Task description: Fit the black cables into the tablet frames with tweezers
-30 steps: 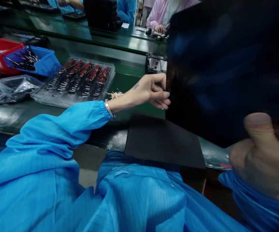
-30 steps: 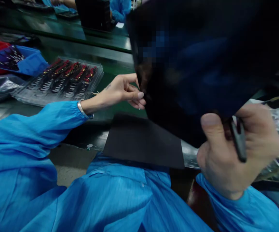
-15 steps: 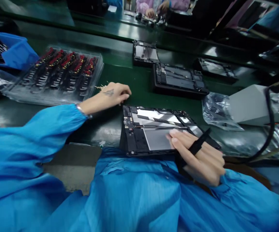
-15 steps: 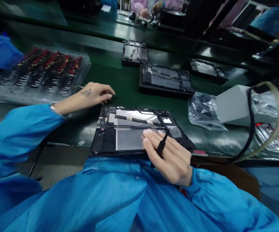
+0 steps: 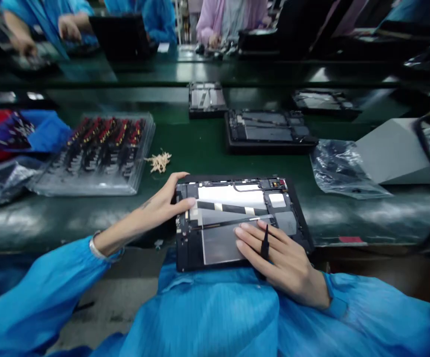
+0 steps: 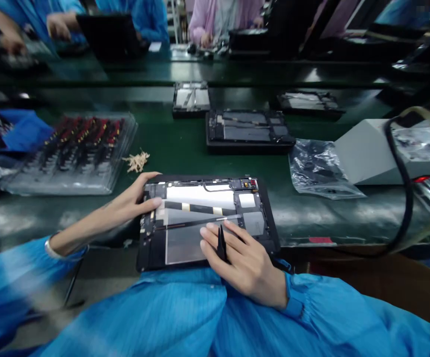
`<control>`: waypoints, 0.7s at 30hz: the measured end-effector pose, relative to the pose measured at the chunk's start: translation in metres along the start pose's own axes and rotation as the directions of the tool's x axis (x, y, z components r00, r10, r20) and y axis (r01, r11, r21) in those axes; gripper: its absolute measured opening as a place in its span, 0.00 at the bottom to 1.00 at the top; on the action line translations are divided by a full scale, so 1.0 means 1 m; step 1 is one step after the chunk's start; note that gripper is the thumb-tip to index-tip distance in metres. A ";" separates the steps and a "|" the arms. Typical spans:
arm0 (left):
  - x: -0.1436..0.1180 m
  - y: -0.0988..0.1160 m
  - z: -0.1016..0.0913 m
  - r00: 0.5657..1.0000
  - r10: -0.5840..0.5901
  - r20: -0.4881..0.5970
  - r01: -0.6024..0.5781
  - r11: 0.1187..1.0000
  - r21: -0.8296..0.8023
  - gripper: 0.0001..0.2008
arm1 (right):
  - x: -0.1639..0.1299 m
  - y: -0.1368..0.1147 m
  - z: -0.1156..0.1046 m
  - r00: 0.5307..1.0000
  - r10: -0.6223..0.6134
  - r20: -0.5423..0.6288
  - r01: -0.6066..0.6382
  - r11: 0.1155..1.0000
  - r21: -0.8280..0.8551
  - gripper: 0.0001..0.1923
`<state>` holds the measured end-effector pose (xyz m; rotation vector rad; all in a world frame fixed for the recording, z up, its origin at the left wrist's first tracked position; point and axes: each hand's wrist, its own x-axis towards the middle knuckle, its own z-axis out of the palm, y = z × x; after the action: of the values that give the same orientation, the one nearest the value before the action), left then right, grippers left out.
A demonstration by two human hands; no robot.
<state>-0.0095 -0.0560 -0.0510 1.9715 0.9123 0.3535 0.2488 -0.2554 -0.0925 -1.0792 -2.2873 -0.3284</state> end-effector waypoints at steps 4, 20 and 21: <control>-0.002 0.030 -0.007 0.979 -0.062 -0.196 -0.014 0.932 -0.363 0.37 | 0.014 0.030 0.002 0.988 -0.088 -0.130 0.079 0.995 -0.066 0.12; 0.371 0.102 -0.069 0.901 -0.100 -0.422 -0.143 0.851 -0.505 0.15 | 0.036 0.118 -0.001 0.962 -0.025 -0.271 0.040 0.998 0.049 0.11; 0.383 0.098 -0.066 0.910 -0.119 -0.397 -0.108 0.857 -0.504 0.17 | 0.036 0.115 -0.004 0.961 -0.030 -0.274 0.044 0.998 0.045 0.11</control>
<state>0.2608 0.2295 0.0258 1.4081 0.9591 0.9456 0.3207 -0.1607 -0.0702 -0.9056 -2.0600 -0.4059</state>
